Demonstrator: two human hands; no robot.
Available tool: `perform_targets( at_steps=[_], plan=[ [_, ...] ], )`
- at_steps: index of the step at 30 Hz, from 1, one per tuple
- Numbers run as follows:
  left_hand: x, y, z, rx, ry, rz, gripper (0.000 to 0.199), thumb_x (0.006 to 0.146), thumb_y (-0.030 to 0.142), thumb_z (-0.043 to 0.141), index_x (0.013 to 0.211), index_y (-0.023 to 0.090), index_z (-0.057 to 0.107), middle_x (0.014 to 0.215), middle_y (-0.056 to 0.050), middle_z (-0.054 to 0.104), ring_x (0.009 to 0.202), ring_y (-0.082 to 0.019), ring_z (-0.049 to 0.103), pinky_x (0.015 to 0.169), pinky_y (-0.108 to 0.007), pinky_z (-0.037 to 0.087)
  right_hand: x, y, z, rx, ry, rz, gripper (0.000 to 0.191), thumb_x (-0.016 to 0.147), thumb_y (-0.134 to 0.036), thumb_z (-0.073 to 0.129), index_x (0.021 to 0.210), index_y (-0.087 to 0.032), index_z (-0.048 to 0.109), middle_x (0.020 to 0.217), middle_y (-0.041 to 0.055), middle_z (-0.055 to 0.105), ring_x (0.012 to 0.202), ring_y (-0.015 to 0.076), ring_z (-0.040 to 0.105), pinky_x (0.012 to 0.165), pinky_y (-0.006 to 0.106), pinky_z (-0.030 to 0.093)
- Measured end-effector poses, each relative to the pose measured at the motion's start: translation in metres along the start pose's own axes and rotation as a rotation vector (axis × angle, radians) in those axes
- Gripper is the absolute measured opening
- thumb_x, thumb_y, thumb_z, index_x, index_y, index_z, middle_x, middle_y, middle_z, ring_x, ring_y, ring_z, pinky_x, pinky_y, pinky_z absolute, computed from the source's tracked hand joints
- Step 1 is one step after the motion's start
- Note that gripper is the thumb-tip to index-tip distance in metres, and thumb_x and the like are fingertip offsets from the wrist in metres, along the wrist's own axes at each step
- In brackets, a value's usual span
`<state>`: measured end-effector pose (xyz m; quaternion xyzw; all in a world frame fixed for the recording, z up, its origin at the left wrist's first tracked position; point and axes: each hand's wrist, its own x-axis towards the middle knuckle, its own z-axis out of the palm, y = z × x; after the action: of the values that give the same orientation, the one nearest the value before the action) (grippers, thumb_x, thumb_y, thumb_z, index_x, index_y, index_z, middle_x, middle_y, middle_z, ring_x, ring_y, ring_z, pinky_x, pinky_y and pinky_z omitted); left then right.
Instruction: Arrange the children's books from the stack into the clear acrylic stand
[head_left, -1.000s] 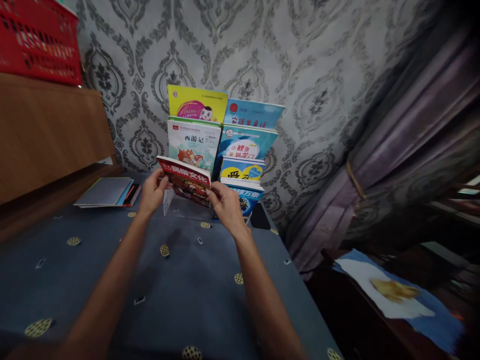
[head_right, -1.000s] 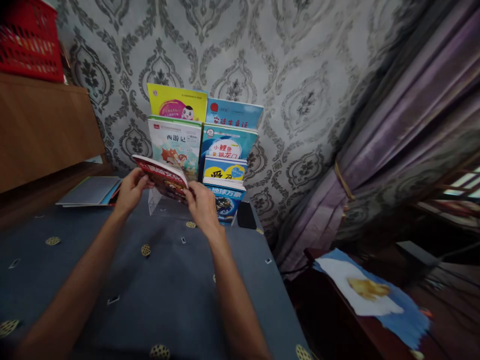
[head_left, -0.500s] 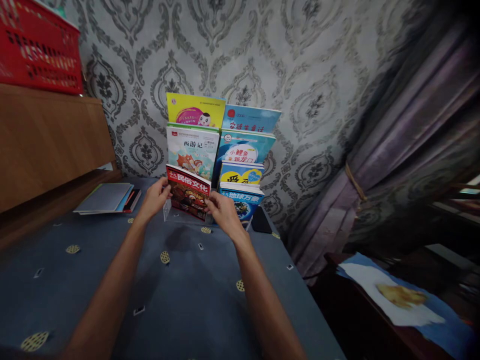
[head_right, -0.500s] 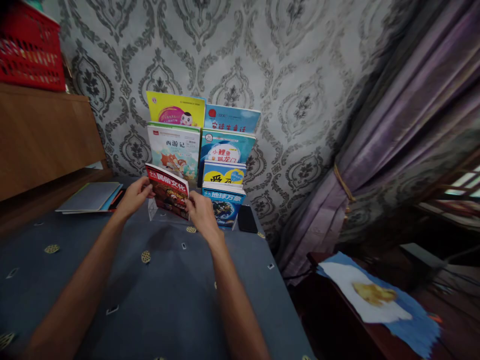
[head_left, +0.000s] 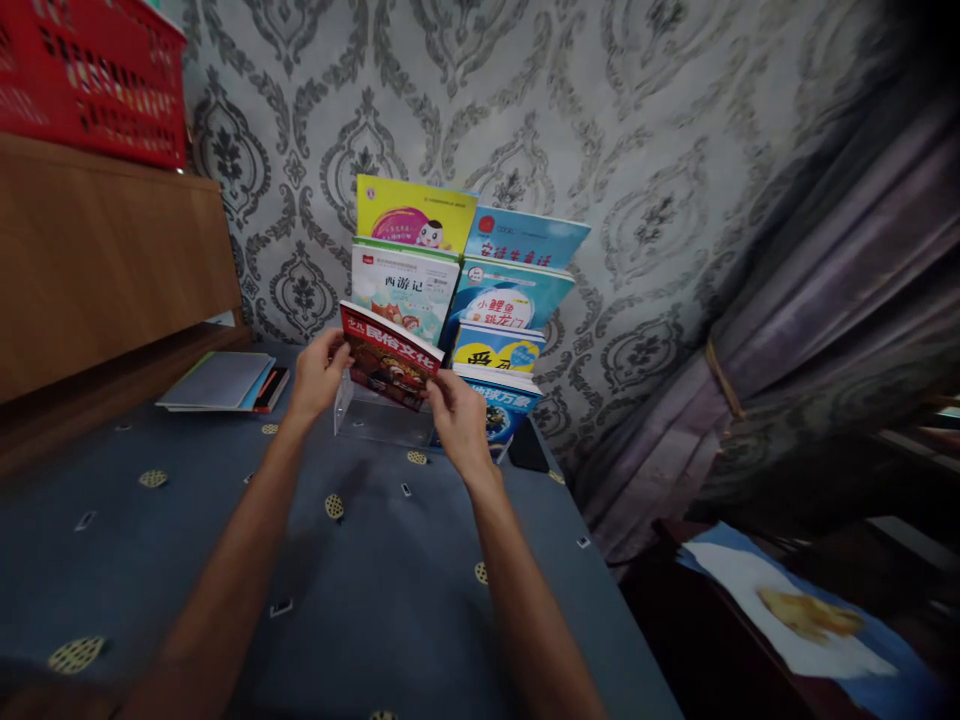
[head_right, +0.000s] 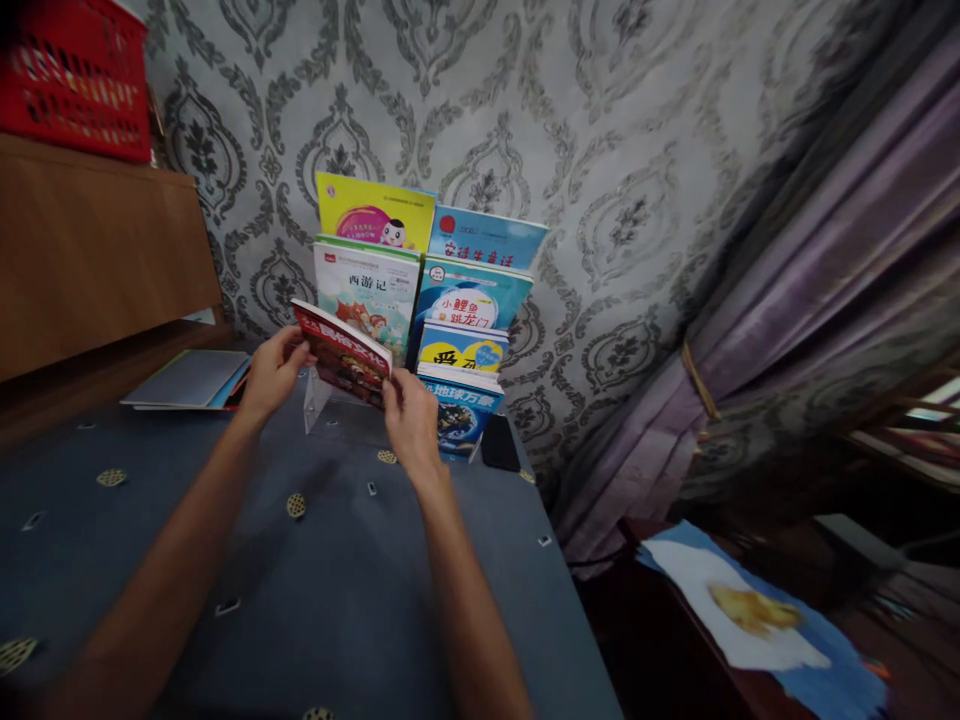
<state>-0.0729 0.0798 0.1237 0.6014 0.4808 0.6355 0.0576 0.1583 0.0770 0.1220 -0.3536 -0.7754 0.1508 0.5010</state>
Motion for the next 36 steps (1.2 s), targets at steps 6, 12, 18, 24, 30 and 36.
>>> perform_targets(
  at_steps=[6, 12, 18, 24, 30, 36],
  plan=[
    [0.0, 0.011, -0.001, -0.082, 0.066, 0.059, 0.017, 0.094, 0.033, 0.053, 0.1, 0.02, 0.062, 0.095, -0.004, 0.068, 0.084, -0.017, 0.067, 0.079, -0.031, 0.058, -0.003, -0.011, 0.001, 0.066, 0.127, -0.057, 0.026, 0.097, -0.031, 0.047, 0.109, -0.02, 0.067, 0.106, 0.0108, 0.074, 0.096, 0.0242, 0.07, 0.082, 0.036, 0.055],
    [-0.002, 0.011, 0.003, -0.078, 0.034, 0.037, 0.017, 0.093, 0.035, 0.053, 0.097, 0.021, 0.062, 0.095, -0.005, 0.067, 0.085, -0.018, 0.066, 0.077, -0.032, 0.058, -0.002, -0.001, 0.004, 0.078, 0.106, 0.013, 0.027, 0.096, -0.032, 0.046, 0.105, -0.018, 0.067, 0.093, 0.0104, 0.073, 0.085, 0.0246, 0.07, 0.076, 0.036, 0.055],
    [-0.001, 0.01, 0.003, -0.047, 0.053, 0.053, 0.017, 0.093, 0.034, 0.052, 0.097, 0.021, 0.061, 0.094, -0.004, 0.067, 0.083, -0.018, 0.065, 0.077, -0.033, 0.059, 0.0, 0.0, 0.007, 0.101, 0.132, 0.0, 0.028, 0.097, -0.031, 0.045, 0.111, -0.02, 0.067, 0.099, 0.0105, 0.074, 0.089, 0.0244, 0.069, 0.081, 0.039, 0.055],
    [-0.001, 0.007, 0.001, -0.067, 0.09, 0.049, 0.014, 0.093, 0.03, 0.051, 0.098, 0.02, 0.061, 0.094, -0.004, 0.067, 0.081, -0.017, 0.066, 0.08, -0.034, 0.059, 0.01, 0.001, 0.018, 0.091, 0.176, -0.061, 0.032, 0.097, -0.03, 0.046, 0.122, -0.018, 0.063, 0.116, 0.0145, 0.071, 0.102, 0.0251, 0.067, 0.09, 0.042, 0.054],
    [0.0, 0.007, 0.0, -0.061, 0.099, 0.047, 0.016, 0.094, 0.032, 0.051, 0.098, 0.02, 0.062, 0.092, -0.004, 0.067, 0.083, -0.018, 0.067, 0.08, -0.032, 0.058, 0.018, 0.011, 0.024, 0.104, 0.213, -0.071, 0.033, 0.099, -0.032, 0.046, 0.126, -0.02, 0.06, 0.119, 0.0153, 0.069, 0.105, 0.0254, 0.066, 0.095, 0.046, 0.053],
    [0.0, 0.001, 0.002, 0.031, 0.088, 0.043, 0.016, 0.092, 0.028, 0.051, 0.098, 0.02, 0.064, 0.096, -0.005, 0.067, 0.086, -0.02, 0.066, 0.08, -0.033, 0.057, 0.019, 0.027, 0.027, 0.114, 0.148, -0.051, 0.036, 0.099, -0.034, 0.046, 0.129, -0.019, 0.058, 0.119, 0.0137, 0.069, 0.106, 0.025, 0.066, 0.097, 0.044, 0.053]
  ],
)
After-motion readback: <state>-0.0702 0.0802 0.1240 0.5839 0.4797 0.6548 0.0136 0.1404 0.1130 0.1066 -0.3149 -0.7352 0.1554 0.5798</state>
